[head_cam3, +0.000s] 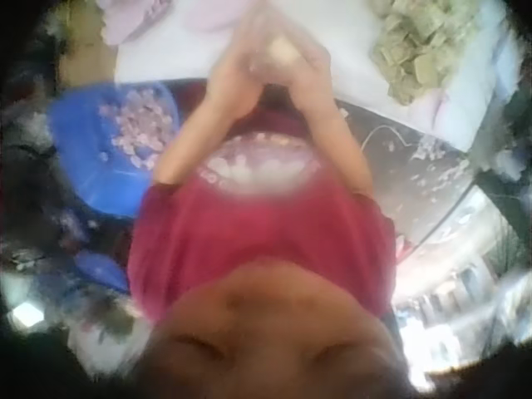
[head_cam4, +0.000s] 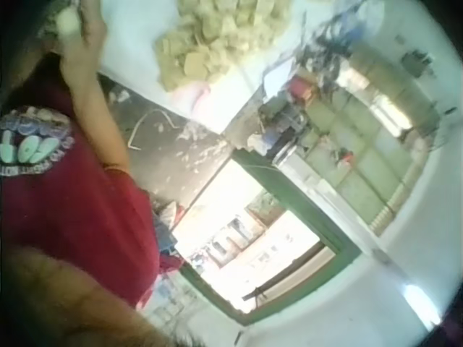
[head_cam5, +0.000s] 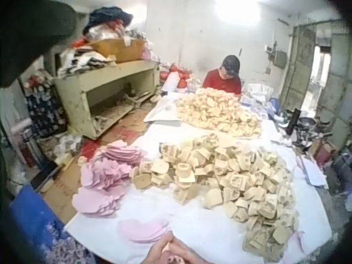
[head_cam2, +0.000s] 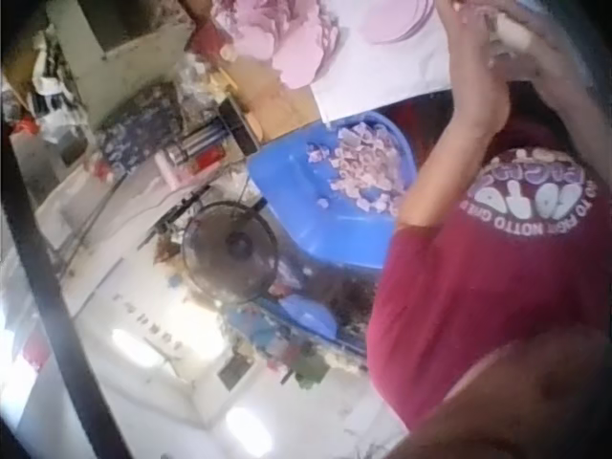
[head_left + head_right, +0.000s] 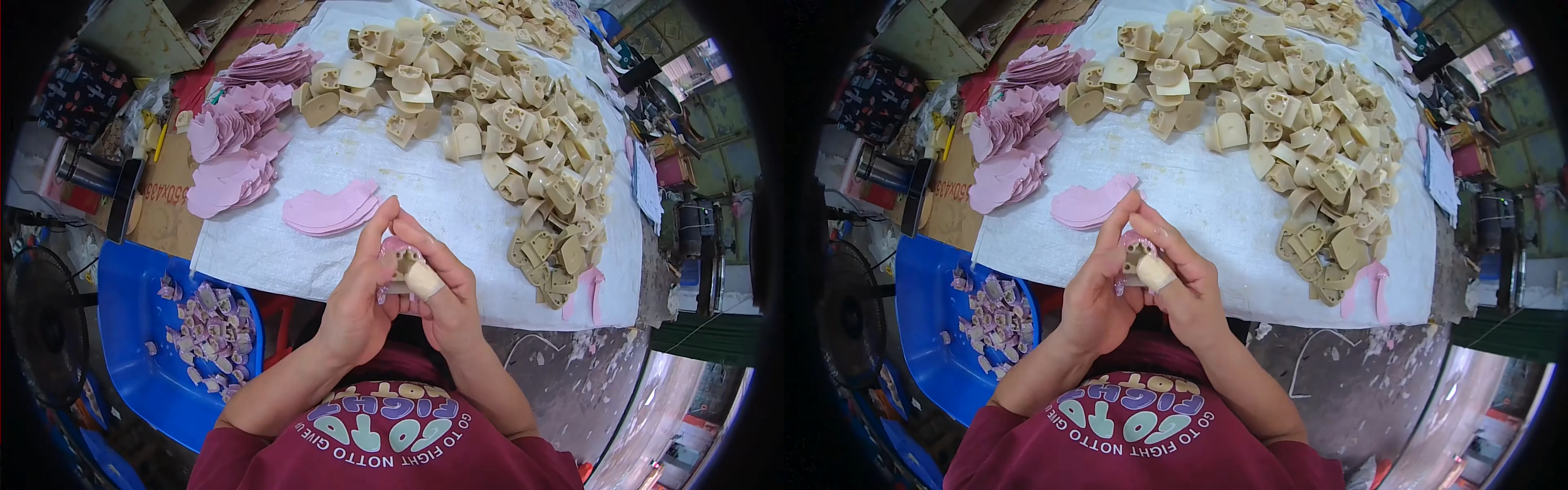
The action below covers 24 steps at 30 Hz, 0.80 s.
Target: The person repeatedly picks up pink foam heart cutouts and beige plastic molds from a table. They insert the foam hearts into the molds, press them together to secure the fit, and then place the assembled units into a blue bin. The process is continuous and repetitive throughout the clip.
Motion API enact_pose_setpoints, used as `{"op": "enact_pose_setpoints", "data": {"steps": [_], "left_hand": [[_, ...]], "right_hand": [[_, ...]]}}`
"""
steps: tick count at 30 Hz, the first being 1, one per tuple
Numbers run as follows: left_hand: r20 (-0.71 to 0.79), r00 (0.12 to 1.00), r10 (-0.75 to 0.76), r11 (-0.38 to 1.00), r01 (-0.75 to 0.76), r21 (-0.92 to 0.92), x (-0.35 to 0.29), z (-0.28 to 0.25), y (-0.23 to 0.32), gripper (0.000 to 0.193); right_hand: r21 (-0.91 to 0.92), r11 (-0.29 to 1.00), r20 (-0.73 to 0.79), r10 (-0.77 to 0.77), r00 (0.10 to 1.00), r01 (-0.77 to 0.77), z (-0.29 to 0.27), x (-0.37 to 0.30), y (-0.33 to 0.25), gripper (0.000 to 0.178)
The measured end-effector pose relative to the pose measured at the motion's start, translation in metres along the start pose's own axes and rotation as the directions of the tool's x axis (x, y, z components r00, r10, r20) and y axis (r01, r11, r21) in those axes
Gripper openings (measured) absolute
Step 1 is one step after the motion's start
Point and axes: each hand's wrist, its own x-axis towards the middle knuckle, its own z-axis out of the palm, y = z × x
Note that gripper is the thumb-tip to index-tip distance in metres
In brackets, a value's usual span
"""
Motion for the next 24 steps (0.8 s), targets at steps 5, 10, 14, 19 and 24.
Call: {"op": "enact_pose_setpoints", "data": {"steps": [5,10,14,19,24], "left_hand": [[-0.029,0.991,0.13,0.988,-0.127,0.086,0.009,-0.001,-0.007,0.054],[0.003,0.998,0.058,0.985,-0.058,0.164,0.017,-0.012,-0.006,0.048],[-0.016,0.999,-0.05,0.991,0.052,0.123,0.023,-0.02,0.001,0.052],[0.141,0.986,-0.085,0.996,0.082,0.031,0.009,-0.017,0.012,0.061],[0.171,0.983,-0.065,0.997,0.059,0.043,0.016,-0.033,0.003,0.075]], "right_hand": [[-0.037,0.999,0.013,0.021,1.0,-0.02,-0.001,0.006,-0.01,0.043],[-0.189,0.981,-0.12,0.026,0.992,-0.049,0.005,0.012,-0.005,0.041],[-0.288,0.958,0.025,0.022,0.999,-0.013,-0.015,0.015,-0.004,0.045],[-0.476,0.844,0.155,-0.196,0.968,0.247,-0.013,0.012,-0.012,0.047],[-0.642,0.661,0.22,-0.327,0.919,0.389,-0.019,0.015,-0.004,0.04]]}}
